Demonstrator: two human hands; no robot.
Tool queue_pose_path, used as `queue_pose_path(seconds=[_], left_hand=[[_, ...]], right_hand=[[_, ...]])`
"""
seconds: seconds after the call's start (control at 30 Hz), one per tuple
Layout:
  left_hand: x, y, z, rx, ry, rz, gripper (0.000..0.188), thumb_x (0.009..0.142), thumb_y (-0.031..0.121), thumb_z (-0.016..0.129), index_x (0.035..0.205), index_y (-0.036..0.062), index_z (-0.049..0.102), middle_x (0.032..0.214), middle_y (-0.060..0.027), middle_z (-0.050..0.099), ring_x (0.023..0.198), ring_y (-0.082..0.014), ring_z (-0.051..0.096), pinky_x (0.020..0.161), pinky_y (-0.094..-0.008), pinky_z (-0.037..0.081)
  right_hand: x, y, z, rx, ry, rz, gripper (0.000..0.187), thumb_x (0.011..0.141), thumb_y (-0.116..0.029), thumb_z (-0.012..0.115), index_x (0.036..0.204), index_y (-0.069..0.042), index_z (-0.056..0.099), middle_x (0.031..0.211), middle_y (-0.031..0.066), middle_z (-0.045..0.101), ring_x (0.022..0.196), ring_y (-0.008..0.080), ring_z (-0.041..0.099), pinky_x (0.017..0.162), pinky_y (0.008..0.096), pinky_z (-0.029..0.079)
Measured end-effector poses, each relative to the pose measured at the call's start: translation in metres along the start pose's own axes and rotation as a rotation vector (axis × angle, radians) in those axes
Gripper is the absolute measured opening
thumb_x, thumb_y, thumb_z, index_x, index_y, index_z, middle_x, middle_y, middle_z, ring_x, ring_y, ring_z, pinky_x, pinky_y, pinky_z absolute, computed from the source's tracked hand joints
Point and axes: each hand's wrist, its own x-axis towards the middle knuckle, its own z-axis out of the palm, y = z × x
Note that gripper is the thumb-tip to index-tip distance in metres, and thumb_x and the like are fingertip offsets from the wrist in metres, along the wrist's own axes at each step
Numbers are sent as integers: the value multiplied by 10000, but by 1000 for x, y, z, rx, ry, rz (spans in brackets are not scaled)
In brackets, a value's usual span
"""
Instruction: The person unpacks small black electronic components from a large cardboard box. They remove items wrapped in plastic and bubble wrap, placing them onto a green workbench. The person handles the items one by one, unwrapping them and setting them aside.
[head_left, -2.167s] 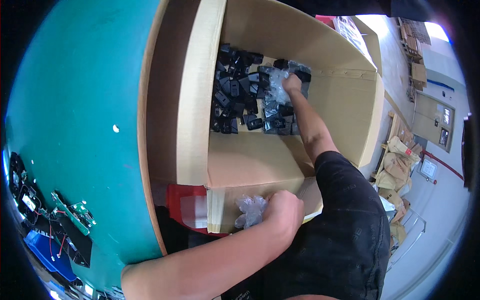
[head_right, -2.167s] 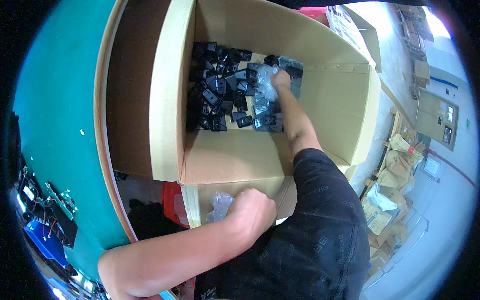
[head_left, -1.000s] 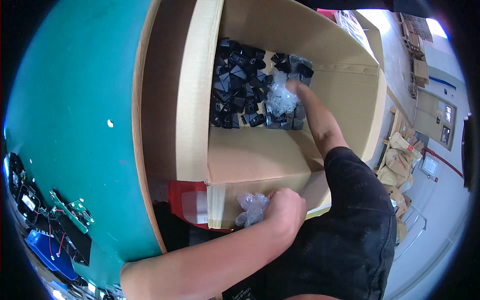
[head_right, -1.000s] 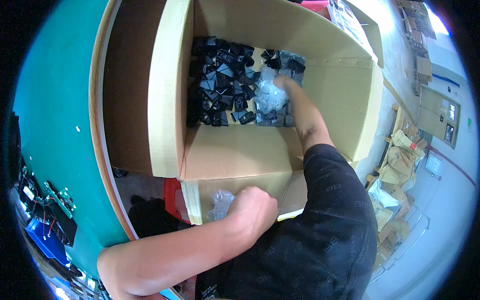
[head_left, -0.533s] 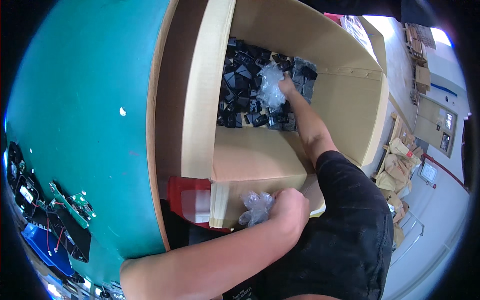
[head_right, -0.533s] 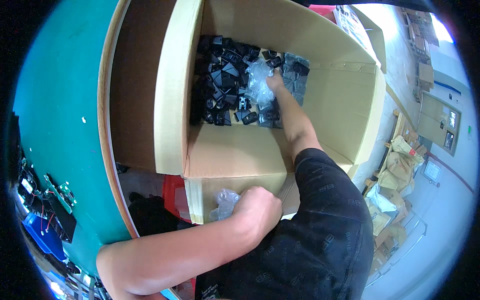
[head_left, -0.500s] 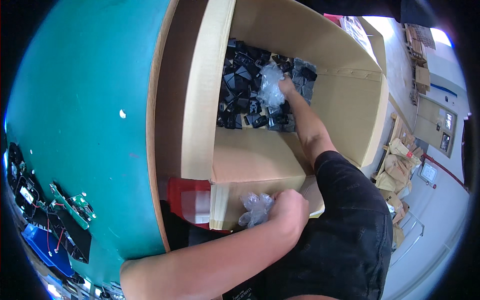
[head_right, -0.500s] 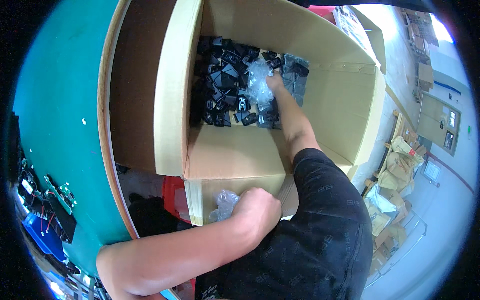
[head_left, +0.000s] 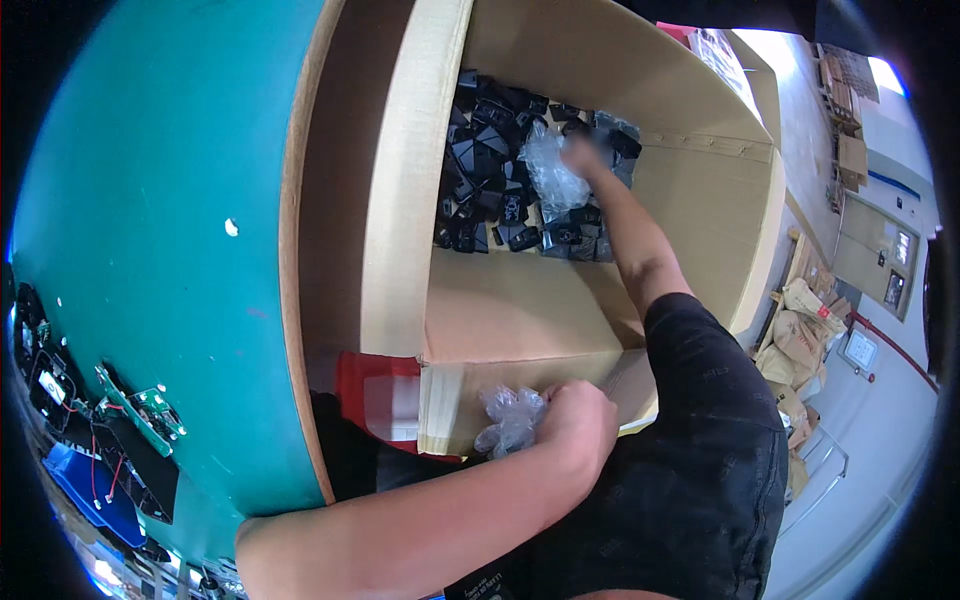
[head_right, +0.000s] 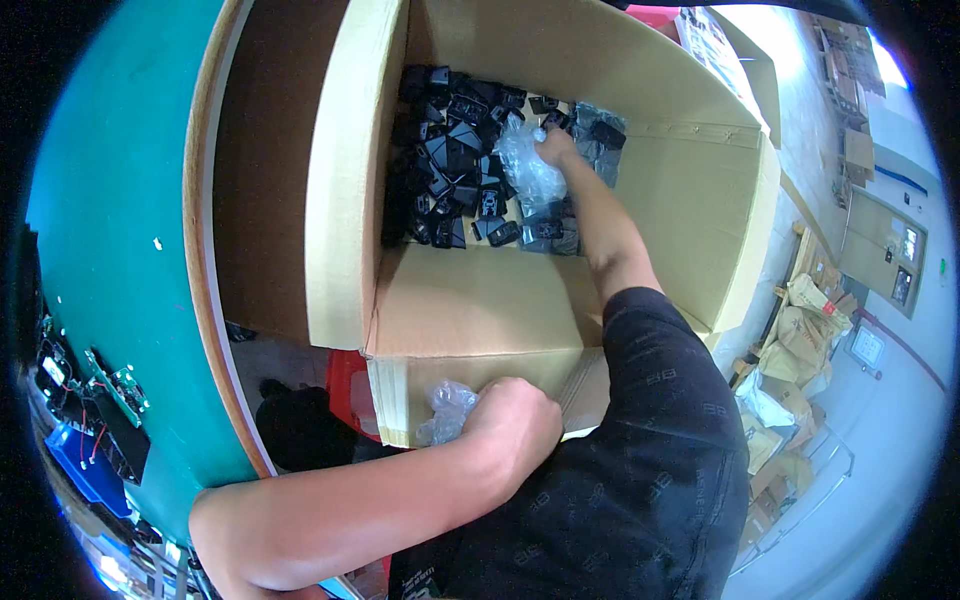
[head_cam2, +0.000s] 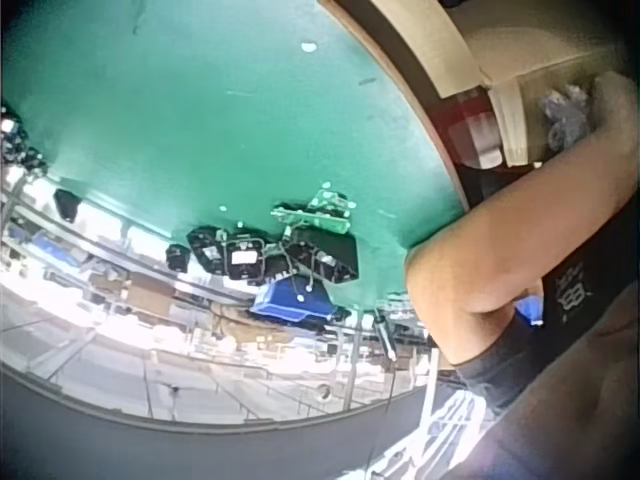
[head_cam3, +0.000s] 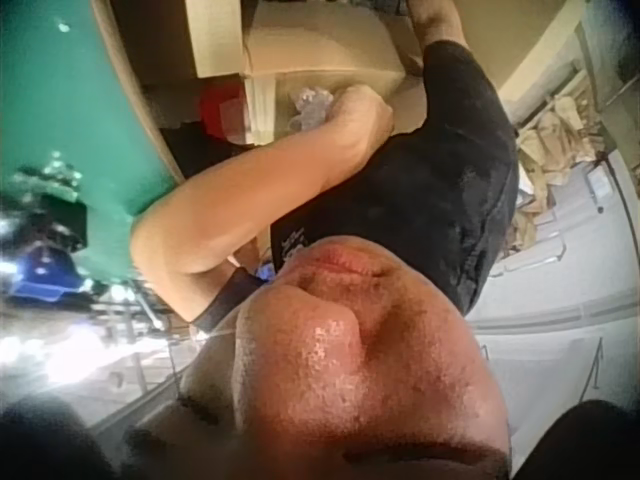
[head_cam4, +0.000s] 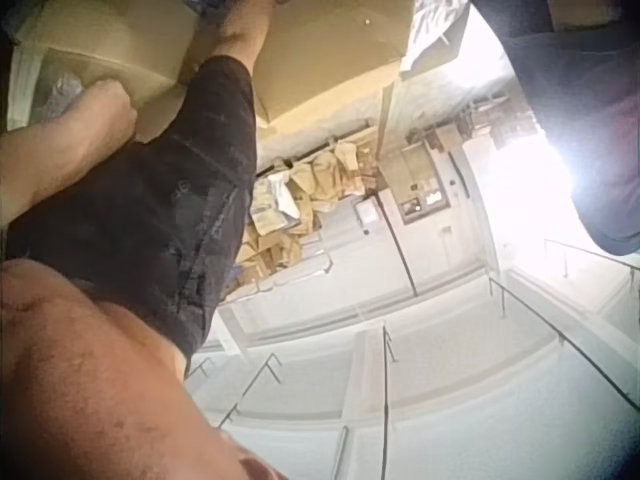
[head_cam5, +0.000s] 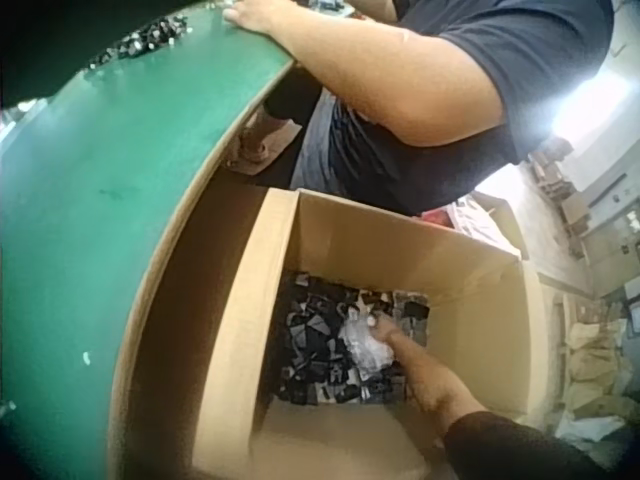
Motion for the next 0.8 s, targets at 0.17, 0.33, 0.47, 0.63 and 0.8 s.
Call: queue_pose_path(seconds=[0.17,0.33,0.47,0.63,0.8], left_hand=[[0,1,1,14,8,-29,140,687,89,574,775,102,683,754,-23,658,709,-178,641,526,-319,491],[-3,2,-6,-36,-22,-6,150,691,94,580,799,110,683,782,-22,660,732,-183,641,539,-316,494],[3,0,-1,-17,-61,34,153,707,106,582,824,117,679,815,-19,659,760,-183,639,558,-315,499],[3,-5,-8,-58,-112,17,157,715,117,584,843,106,674,842,-22,656,778,-182,636,586,-322,504],[0,0,-9,10,-63,79,167,714,128,592,858,101,672,846,-17,656,787,-184,634,589,-330,506]], right_hand=[[-4,-31,16,-93,-77,81,434,701,-289,532,1025,-4,567,1064,218,547,1004,332,527,870,365,412],[-13,9,16,-219,-258,85,408,713,-308,504,987,-20,596,1058,215,548,1007,332,525,852,364,426],[-22,3,4,463,-144,230,380,799,-291,439,1008,-1,569,1072,178,561,970,311,549,831,403,443],[-10,2,7,1952,-149,262,275,869,-174,370,1003,-16,550,964,132,593,852,271,578,782,405,472],[-8,76,31,724,-302,325,284,774,-233,518,906,5,601,921,162,605,802,299,596,756,399,470]])
